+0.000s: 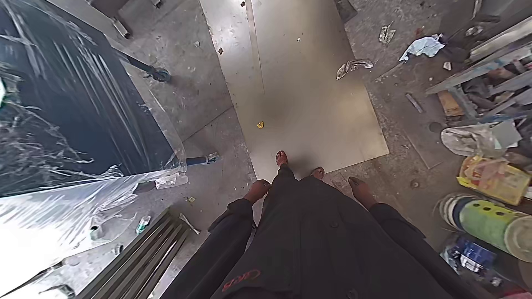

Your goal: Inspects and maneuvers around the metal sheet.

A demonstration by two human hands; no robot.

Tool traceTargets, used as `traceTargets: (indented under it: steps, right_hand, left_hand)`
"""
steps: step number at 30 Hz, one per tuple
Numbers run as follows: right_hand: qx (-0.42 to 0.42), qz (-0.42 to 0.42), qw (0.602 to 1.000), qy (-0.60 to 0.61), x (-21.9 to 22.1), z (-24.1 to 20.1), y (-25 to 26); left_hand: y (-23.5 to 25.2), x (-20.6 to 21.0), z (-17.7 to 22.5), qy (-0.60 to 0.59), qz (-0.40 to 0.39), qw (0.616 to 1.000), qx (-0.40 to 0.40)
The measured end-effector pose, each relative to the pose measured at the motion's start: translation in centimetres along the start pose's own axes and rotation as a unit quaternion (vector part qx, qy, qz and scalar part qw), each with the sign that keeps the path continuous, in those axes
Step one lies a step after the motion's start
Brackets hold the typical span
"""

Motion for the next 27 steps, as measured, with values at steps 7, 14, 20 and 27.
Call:
traceTargets:
  steps: [7,14,20,27]
  right_hand:
    - [-0.004,-0.016,1.0,-0.009,-1.3,-0.1,0.0]
    - [0.06,0.105,0.991,0.053,-3.6,2.8,-0.6]
    - [0.153,0.161,0.973,0.068,-7.4,7.2,-2.0]
    - [0.145,0.112,0.982,0.042,-7.1,5.3,-2.7]
  left_hand:
    - [0.1,0.6,1.2,0.004,-0.001,1.0,0.009]
    - [0.0,1.1,3.0,0.012,0.002,1.0,0.019]
    - [-0.3,1.7,3.6,0.004,-0.002,1.0,0.026]
    - [0.7,1.5,2.1,-0.004,-0.003,1.0,0.027]
Point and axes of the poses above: each hand's wrist, its own y-axis towards the middle knuckle, its own x-axis out of the palm, z = x × y, the point moved 5 cm from there along y, towards the middle knuckle
